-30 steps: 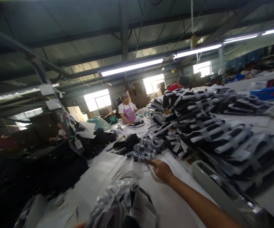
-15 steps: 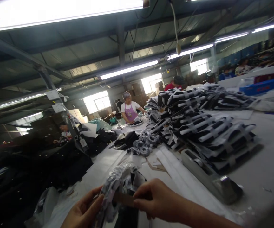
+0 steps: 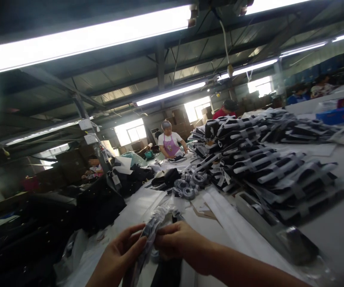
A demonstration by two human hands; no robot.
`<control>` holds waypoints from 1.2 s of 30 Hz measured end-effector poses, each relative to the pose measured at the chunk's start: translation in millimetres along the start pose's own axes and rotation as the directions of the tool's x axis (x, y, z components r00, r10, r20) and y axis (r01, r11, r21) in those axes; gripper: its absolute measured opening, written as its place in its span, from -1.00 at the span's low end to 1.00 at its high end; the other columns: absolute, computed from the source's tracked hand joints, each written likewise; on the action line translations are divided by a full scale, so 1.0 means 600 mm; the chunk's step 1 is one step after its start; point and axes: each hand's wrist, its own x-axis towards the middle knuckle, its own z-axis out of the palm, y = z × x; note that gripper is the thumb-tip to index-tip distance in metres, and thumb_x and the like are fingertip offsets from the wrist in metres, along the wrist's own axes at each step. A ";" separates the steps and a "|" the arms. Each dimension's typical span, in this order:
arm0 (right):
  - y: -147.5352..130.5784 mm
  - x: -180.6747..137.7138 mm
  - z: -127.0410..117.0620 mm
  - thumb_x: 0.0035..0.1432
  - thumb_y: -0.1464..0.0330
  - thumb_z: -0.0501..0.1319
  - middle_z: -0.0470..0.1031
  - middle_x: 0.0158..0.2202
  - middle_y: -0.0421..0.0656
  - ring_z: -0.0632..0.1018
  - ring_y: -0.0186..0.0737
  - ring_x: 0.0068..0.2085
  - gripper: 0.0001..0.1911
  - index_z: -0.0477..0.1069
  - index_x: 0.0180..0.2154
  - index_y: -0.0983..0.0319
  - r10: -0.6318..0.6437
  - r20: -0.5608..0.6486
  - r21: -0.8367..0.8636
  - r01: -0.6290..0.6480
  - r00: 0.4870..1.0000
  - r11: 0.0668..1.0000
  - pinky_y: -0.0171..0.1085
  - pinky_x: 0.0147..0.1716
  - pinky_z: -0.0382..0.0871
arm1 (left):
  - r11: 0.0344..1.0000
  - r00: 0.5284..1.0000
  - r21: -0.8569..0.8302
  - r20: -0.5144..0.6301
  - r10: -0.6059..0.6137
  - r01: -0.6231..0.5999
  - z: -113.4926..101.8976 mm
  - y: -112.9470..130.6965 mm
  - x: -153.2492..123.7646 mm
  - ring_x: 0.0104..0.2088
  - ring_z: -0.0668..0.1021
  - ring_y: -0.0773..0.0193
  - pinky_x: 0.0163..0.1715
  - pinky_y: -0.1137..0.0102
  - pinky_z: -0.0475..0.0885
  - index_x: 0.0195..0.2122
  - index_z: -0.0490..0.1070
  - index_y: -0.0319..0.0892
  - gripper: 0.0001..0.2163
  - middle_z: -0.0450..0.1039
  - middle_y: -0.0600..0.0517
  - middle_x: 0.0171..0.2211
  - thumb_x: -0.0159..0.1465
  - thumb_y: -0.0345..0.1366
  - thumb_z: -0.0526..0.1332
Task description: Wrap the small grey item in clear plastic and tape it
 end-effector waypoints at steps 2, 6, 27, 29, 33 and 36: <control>-0.003 -0.002 0.003 -0.09 0.33 0.44 0.31 -0.55 -0.27 0.23 -0.49 -0.53 -0.77 0.59 -0.39 0.38 0.041 -0.006 0.051 -0.041 0.999 0.998 -0.42 -0.48 0.12 | 0.996 0.999 0.077 -0.016 0.040 -0.039 -0.005 0.000 0.001 -0.28 0.66 0.13 -0.24 0.34 0.53 -0.15 0.59 -0.13 -0.56 0.54 -0.14 0.04 -0.02 -0.04 0.48; -0.012 -0.007 0.009 -0.11 0.32 0.40 0.46 -0.42 -0.15 0.40 -0.40 -0.43 -0.71 0.61 -0.32 0.38 0.114 -0.033 0.109 -0.110 0.993 0.988 -0.40 -0.37 0.27 | 0.987 0.997 0.149 -0.034 0.073 -0.067 -0.012 -0.002 0.005 -0.26 0.66 0.10 -0.30 0.36 0.54 -0.21 0.61 -0.14 -0.58 0.26 -0.15 0.27 -0.04 -0.01 0.48; 0.029 0.018 0.022 -0.03 0.01 0.42 0.36 -0.54 -0.25 0.29 -0.47 -0.53 -0.51 0.56 -0.39 0.36 -0.036 -0.241 -0.102 0.011 0.970 0.995 -0.45 -0.51 0.16 | 0.991 0.958 -0.120 -0.285 0.024 -0.061 -0.009 -0.039 -0.007 0.01 0.55 -0.04 -0.08 0.26 0.47 0.21 0.20 -0.20 -0.13 0.46 -0.27 0.06 -0.03 0.15 0.41; 0.028 0.018 0.023 -0.01 0.02 0.41 0.35 -0.55 -0.25 0.29 -0.47 -0.54 -0.52 0.55 -0.40 0.36 -0.034 -0.227 -0.130 0.004 0.973 0.992 -0.45 -0.51 0.16 | 0.986 0.989 -0.164 -0.140 -0.041 0.018 -0.008 -0.034 -0.003 -0.10 0.61 -0.03 -0.09 0.22 0.46 0.05 0.39 -0.26 -0.27 0.60 -0.19 -0.18 -0.03 0.15 0.41; 0.022 0.016 0.026 0.02 0.05 0.41 0.33 -0.57 -0.26 0.32 -0.46 -0.54 -0.55 0.54 -0.43 0.37 -0.034 -0.217 -0.183 -0.007 0.976 0.983 -0.45 -0.53 0.17 | 1.000 0.998 -0.021 -0.061 0.007 -0.008 -0.004 -0.012 -0.002 -0.22 0.62 0.10 -0.19 0.33 0.45 -0.21 0.56 -0.21 -0.55 0.64 -0.03 -0.34 -0.03 -0.01 0.47; 0.019 0.013 0.023 0.02 0.08 0.43 0.37 -0.56 -0.24 0.35 -0.47 -0.53 -0.56 0.56 -0.42 0.38 -0.009 -0.172 -0.120 -0.012 0.985 0.993 -0.46 -0.50 0.20 | 0.997 0.998 0.080 -0.050 0.024 -0.020 -0.005 -0.002 -0.007 -0.28 0.61 0.14 -0.26 0.36 0.44 -0.21 0.55 -0.24 -0.55 0.63 -0.04 -0.36 0.00 -0.01 0.45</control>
